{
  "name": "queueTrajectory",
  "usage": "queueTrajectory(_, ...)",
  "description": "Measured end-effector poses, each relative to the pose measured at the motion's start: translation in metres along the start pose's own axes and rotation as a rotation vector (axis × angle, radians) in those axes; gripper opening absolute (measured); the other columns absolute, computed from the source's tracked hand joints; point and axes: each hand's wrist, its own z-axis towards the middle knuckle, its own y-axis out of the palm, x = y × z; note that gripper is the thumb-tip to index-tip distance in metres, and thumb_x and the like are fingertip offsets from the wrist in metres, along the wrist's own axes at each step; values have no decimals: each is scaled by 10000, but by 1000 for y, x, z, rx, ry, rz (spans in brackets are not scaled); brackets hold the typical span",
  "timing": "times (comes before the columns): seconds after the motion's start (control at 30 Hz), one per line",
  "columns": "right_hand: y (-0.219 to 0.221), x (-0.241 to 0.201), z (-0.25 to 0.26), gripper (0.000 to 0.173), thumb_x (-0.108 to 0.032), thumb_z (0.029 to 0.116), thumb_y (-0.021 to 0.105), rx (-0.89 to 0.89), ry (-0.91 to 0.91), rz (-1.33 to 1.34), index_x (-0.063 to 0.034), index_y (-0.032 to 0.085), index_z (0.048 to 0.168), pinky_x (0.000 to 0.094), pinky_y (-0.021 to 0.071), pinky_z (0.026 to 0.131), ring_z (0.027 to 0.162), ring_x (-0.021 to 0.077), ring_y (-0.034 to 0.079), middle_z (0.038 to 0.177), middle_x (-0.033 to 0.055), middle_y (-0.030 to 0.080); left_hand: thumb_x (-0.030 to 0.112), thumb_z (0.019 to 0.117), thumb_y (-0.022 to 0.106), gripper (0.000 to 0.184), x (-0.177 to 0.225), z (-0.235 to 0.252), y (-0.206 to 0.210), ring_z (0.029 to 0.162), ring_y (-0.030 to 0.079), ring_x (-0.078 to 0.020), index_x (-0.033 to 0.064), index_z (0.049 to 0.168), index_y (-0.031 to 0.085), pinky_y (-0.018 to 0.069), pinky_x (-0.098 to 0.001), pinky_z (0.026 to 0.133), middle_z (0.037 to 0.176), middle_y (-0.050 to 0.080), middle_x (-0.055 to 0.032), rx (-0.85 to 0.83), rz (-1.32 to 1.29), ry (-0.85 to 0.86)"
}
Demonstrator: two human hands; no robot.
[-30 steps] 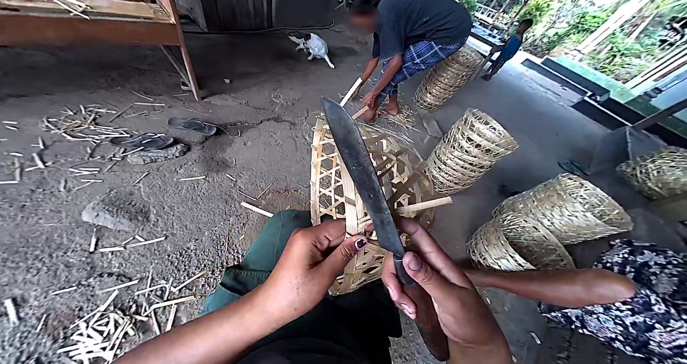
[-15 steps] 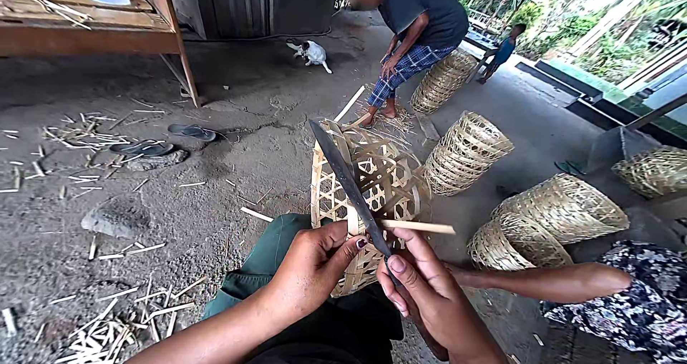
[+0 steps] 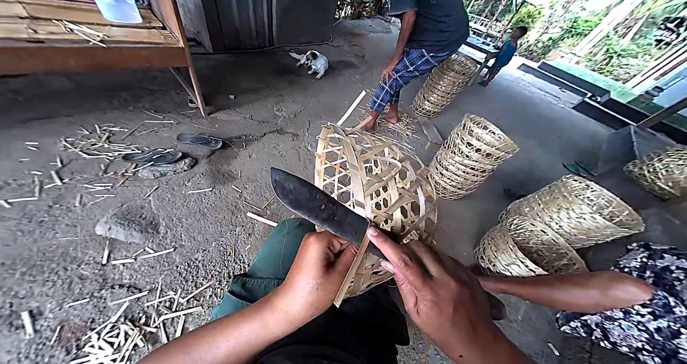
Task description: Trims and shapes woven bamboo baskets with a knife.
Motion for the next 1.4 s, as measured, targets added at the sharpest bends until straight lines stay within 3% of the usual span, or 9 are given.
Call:
queueTrajectory(0.33,-14,29,0,493,-221,1072,475,19,-50,-128,-391,472,1535,397,422,490,636,281,558,841,104,565,105,1016,588,186,7,10,5,603,582,-9,43,870,685,490,-188,566,692,630,36,-66,-78,-15)
queueTrajectory(0.5,-73,118,-1,519,-317,1123,341,-23,547,-61,-194,327,1626,702,493,659,809,504,648,1055,317,647,153,1054,570,220,2,5,-29,776,714,-113,22,1154,715,608,-256,674,970,754,-55,-99,-196,-135)
queueTrajectory(0.6,-61,139,-29,595,-459,1097,361,20,842,428,-210,258,1626,270,462,519,581,64,493,811,-16,536,92,1020,614,300,0,2,-42,927,727,-150,-20,1298,623,611,-277,765,1123,745,-94,-213,-318,-161)
queueTrajectory(0.73,-9,90,-41,911,-550,985,603,93,763,1027,-138,125,1642,197,493,509,630,37,541,933,-54,571,16,900,739,844,1,11,-53,1261,608,-329,-3,1568,224,565,-453,1030,1476,504,-186,-314,-589,-185)
queueTrajectory(0.83,24,39,-37,1220,-527,832,814,168,626,1123,-33,44,1639,221,579,860,1013,68,648,1409,61,552,184,976,690,554,11,9,-61,1177,657,-278,-7,1450,475,551,-441,1022,1317,636,-177,-219,-772,-227)
queueTrajectory(0.87,34,26,-34,1249,-479,810,851,210,606,1132,-4,38,1630,222,583,822,968,77,647,1428,100,531,200,1010,645,412,15,8,-63,1085,698,-240,-6,1358,571,579,-403,975,1210,688,-161,-158,-740,-254)
queueTrajectory(1.0,63,1,-23,1172,-402,835,848,275,600,1136,35,91,1616,188,556,736,878,55,617,1378,118,541,63,1006,605,129,19,2,-66,843,724,-161,4,1019,719,614,-340,841,900,741,-95,128,-452,-396)
queueTrajectory(1.23,72,9,-11,1219,-468,787,865,244,628,1190,109,124,1566,153,519,691,819,45,573,1094,32,551,74,1012,573,185,14,-7,-85,1065,727,-249,-1,1114,708,606,-389,923,1169,732,-176,-7,-640,-617)
queueTrajectory(1.4,74,24,-12,1131,-436,795,859,248,666,1118,87,210,1559,167,534,712,819,41,594,1076,27,594,75,969,657,83,9,4,-75,902,717,-96,49,996,731,596,-274,858,936,755,-29,-74,-327,-462)
